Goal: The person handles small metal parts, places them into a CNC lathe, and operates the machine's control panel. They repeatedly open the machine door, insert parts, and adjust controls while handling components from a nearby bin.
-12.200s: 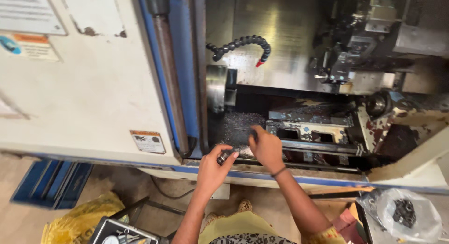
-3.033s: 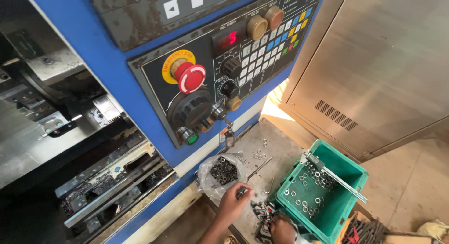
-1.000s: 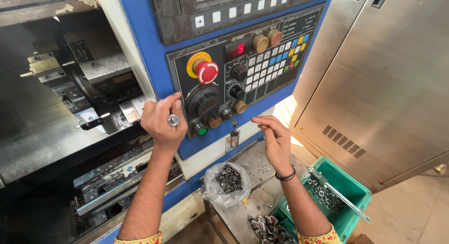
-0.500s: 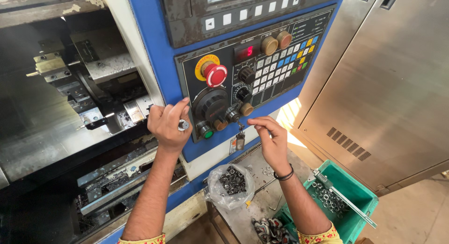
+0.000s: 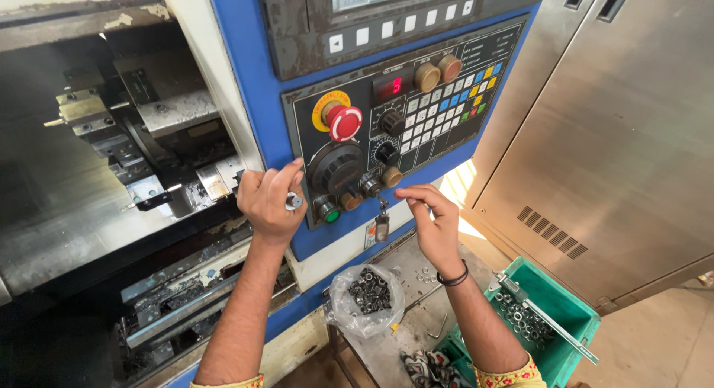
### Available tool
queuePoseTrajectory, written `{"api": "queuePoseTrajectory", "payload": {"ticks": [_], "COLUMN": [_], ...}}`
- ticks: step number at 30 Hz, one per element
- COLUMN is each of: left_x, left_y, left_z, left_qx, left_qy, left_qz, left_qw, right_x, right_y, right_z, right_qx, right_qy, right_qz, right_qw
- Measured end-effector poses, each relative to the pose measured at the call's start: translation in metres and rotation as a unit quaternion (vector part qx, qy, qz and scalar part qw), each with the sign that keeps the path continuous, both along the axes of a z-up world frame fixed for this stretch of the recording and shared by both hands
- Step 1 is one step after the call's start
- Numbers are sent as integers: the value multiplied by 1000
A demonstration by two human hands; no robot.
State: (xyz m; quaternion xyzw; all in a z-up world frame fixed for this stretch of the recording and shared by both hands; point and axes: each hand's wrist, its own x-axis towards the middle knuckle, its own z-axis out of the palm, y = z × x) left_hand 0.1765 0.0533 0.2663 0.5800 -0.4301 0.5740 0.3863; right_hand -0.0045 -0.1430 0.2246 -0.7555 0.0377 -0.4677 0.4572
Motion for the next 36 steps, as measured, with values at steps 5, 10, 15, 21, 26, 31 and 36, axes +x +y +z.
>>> {"api": "queuePoseTrajectory", "payload": {"ticks": [5, 10, 15, 21, 26, 31, 36], "left_x": [-1, -2, 0, 0, -2, -3, -2], "left_y": [0, 0, 0, 0, 0, 2, 3], "left_z": [-1, 1, -1, 0, 1, 3, 2], "left_qx": [3, 1, 2, 1, 0, 13, 15], "left_qy": [1, -3, -3, 5, 6, 2, 8], "left_qz": [2, 7, 5, 2, 1, 5, -2], "left_qw": [1000, 1000, 1000, 1000, 1000, 1000, 1000], "right_x": [5, 23, 53, 69, 69, 53, 32], "right_y": [-17, -100, -180, -198, -195, -170, -77], "right_z": [21, 107, 186, 200, 202, 194, 70], "right_qx": [-91, -307, -343, -351, -351, -311, -238], "right_qy": [-61, -87, -50, -20, -61, -175, -144], "right_qz": [-66, -228, -289, -337, -326, -235, -150], "right_qw": [992, 920, 892, 873, 876, 904, 949]}}
